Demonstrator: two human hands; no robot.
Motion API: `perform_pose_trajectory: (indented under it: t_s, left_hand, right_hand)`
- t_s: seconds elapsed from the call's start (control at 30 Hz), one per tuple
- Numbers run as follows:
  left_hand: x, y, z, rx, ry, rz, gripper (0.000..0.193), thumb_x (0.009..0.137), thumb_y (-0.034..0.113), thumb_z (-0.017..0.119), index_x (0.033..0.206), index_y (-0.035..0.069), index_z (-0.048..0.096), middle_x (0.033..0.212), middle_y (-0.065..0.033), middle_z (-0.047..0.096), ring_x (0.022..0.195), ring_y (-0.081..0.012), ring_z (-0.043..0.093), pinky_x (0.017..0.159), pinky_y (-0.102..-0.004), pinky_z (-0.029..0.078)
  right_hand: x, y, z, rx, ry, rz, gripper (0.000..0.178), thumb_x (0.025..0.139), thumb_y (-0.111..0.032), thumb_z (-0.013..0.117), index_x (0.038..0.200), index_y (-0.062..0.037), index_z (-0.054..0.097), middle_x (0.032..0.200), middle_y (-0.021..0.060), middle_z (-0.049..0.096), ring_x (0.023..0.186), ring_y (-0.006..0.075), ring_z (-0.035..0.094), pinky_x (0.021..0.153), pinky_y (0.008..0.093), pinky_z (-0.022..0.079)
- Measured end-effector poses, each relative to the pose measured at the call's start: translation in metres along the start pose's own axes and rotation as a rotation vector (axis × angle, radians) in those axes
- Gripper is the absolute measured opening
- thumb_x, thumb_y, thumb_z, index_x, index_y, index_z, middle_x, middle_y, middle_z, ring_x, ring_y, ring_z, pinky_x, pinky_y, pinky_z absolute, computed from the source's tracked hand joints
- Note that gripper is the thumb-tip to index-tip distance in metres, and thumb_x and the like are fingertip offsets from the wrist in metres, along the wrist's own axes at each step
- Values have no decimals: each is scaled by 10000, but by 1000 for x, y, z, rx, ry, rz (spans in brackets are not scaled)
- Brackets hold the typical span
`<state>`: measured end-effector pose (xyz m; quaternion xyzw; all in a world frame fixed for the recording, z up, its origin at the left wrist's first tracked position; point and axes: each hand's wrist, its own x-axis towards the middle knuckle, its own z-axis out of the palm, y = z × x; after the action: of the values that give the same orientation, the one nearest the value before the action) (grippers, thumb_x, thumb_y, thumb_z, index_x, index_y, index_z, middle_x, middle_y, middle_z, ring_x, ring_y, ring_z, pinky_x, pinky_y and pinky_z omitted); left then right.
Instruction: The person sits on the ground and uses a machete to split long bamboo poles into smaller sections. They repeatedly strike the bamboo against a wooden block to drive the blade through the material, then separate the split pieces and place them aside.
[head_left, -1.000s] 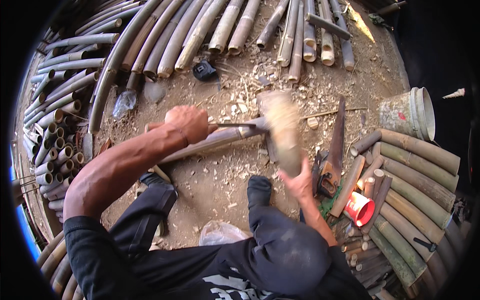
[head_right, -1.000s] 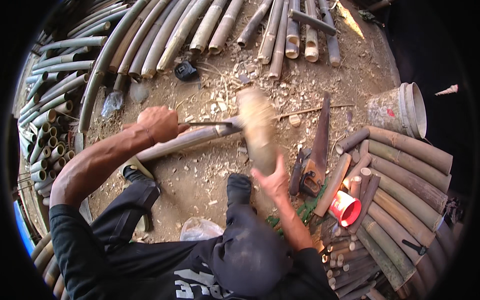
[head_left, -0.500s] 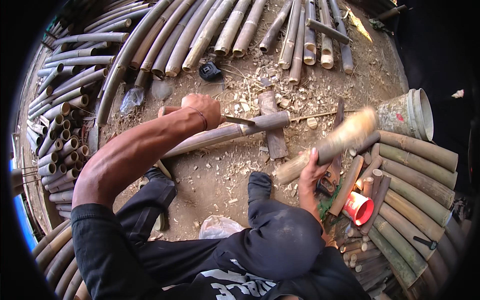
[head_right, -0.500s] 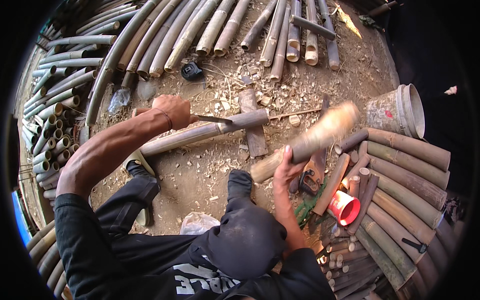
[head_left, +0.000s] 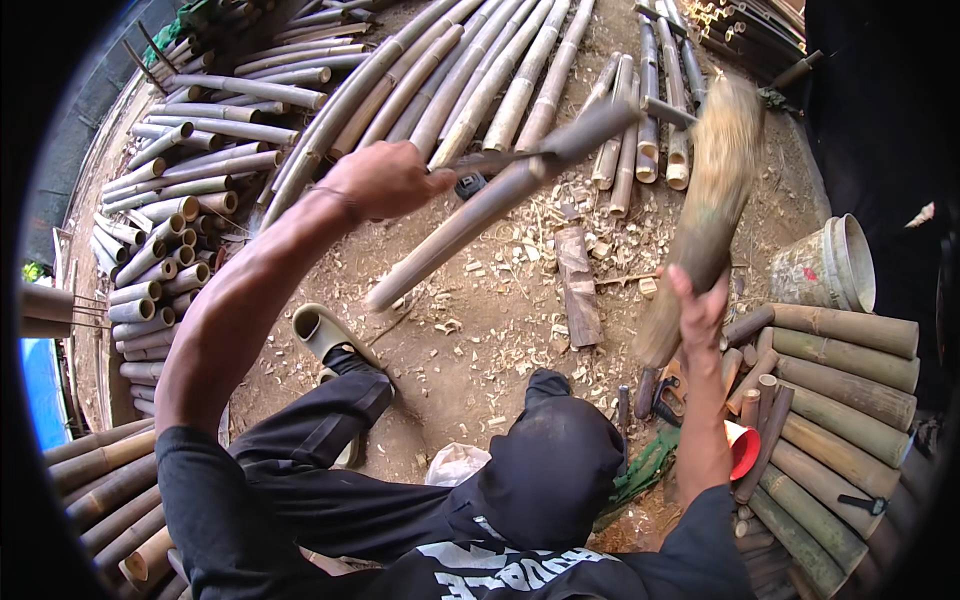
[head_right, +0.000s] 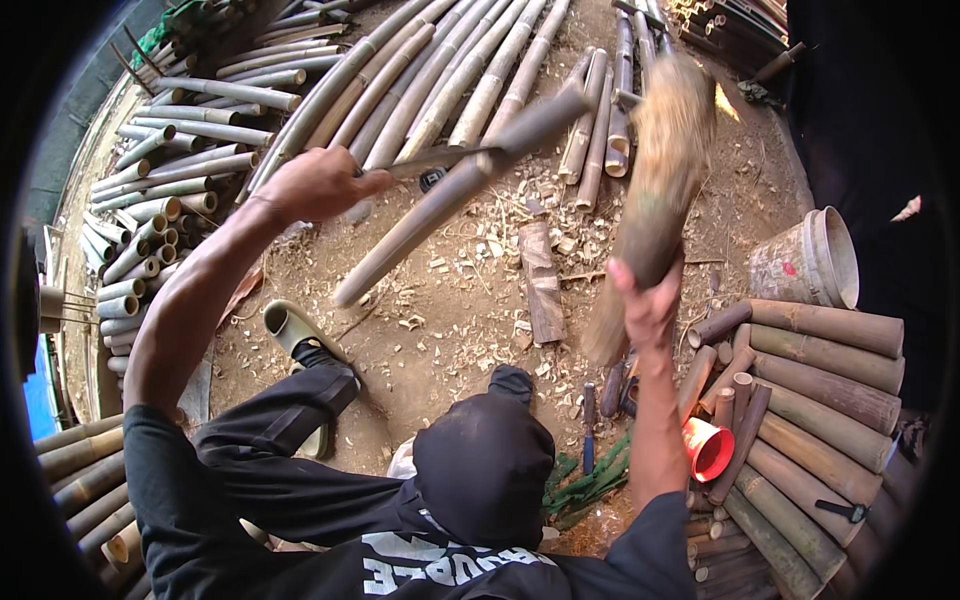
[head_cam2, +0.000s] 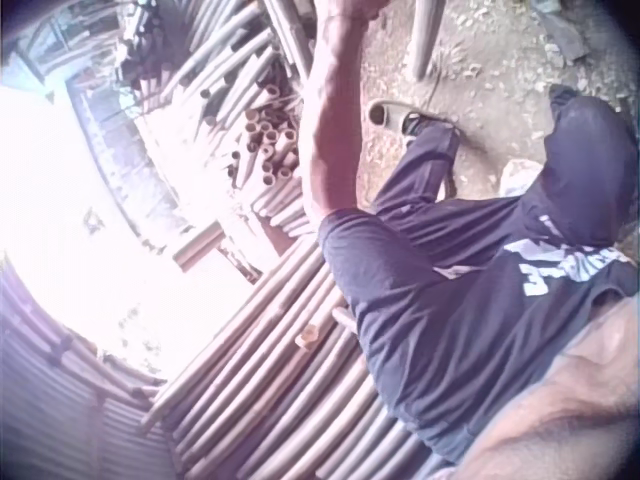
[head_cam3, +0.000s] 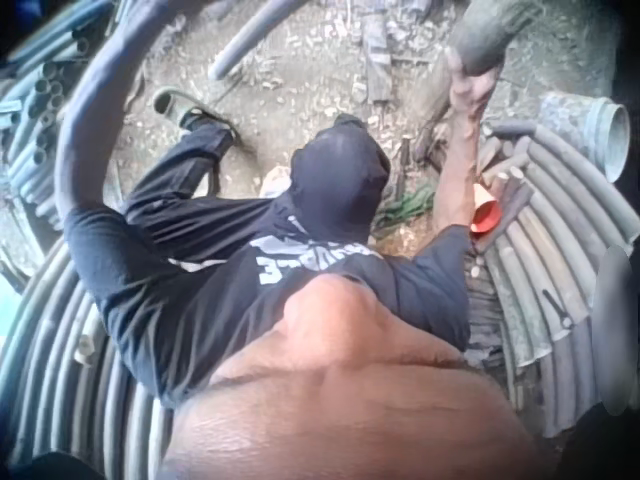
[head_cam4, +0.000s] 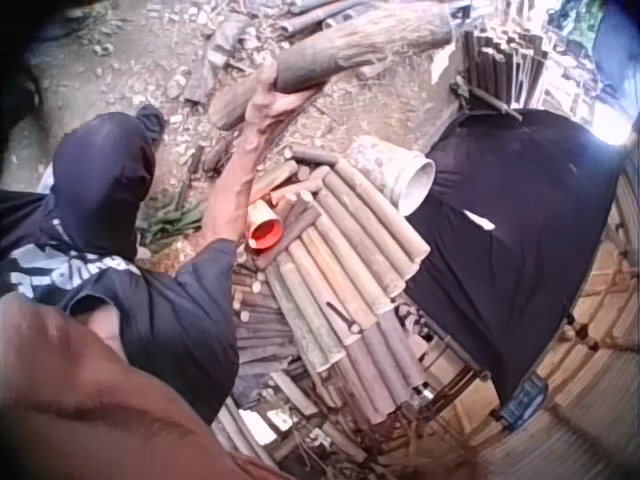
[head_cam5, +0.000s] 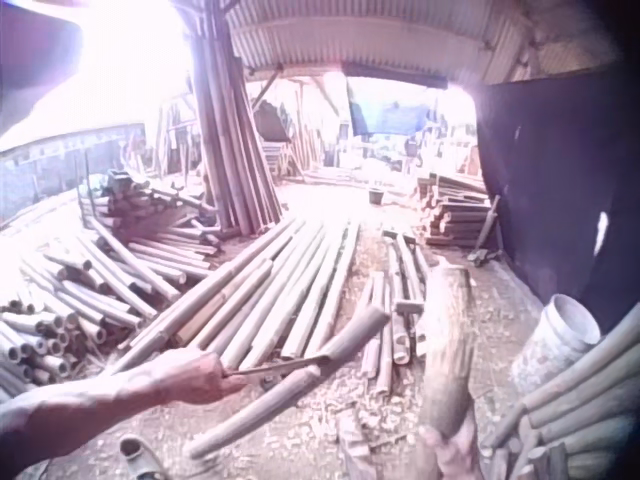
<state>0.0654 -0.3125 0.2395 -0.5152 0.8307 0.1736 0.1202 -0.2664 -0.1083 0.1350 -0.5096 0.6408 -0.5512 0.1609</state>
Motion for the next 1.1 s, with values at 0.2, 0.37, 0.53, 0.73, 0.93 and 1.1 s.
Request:
perform_pose_trajectory:
  t_s: [0.2, 0.37, 0.53, 0.73, 0.93, 1.1]
  left_hand:
    - [-12, -38, 82, -312, 604, -21, 595, 997, 512, 454, 862, -54, 575, 759, -274, 652, 652, -393, 676, 545, -466, 564]
    - [-45, -8, 96, -494, 532, -169, 607, 993, 515, 448, 946, -79, 565, 852, -349, 648, 813, -493, 662, 722, -550, 531]
    - [-51, -2, 100, -499, 542, -205, 599, 980, 496, 471, 950, -91, 588, 866, -357, 646, 849, -499, 655, 746, -555, 519]
    - [-48, -66, 219, -240, -7, -258, 577, 960, 523, 429, 1117, 38, 700, 1089, -238, 681, 1021, -393, 665, 909, -494, 516]
    - [-48, -69, 262, -576, 288, -392, 642, 913, 584, 533, 991, -48, 611, 937, -332, 657, 925, -485, 640, 816, -554, 499]
    - [29, -43, 208, -671, 506, -243, 610, 801, 502, 746, 930, -55, 533, 882, -302, 659, 851, -474, 640, 748, -525, 493]
  right_hand:
    - [97, -149, 16, -49, -110, -425, 813, 798, -379, 727, 1423, 9, 380, 1340, 200, 526, 1195, 303, 551, 1036, 385, 436]
    - [165, -271, 29, 65, 23, -853, 674, 853, -312, 719, 1338, 31, 399, 1032, 165, 652, 881, 223, 664, 746, 326, 554]
    - [152, -288, 77, -140, 510, -1140, 688, 881, -344, 690, 1375, -59, 303, 1008, 206, 611, 825, 259, 646, 699, 382, 542]
    - [66, -130, 128, -921, -1000, 109, 1058, 765, -390, 787, 1572, -190, 132, 1329, 319, 444, 1051, 360, 610, 935, 479, 546]
    - [52, -80, 120, -314, -406, 44, 1018, 754, -368, 778, 1540, -85, 196, 1358, 287, 477, 1159, 393, 585, 1019, 503, 484]
    - [40, -24, 79, -160, -200, 14, 853, 814, -270, 706, 1487, -16, 248, 1269, 242, 564, 1097, 345, 618, 963, 433, 517]
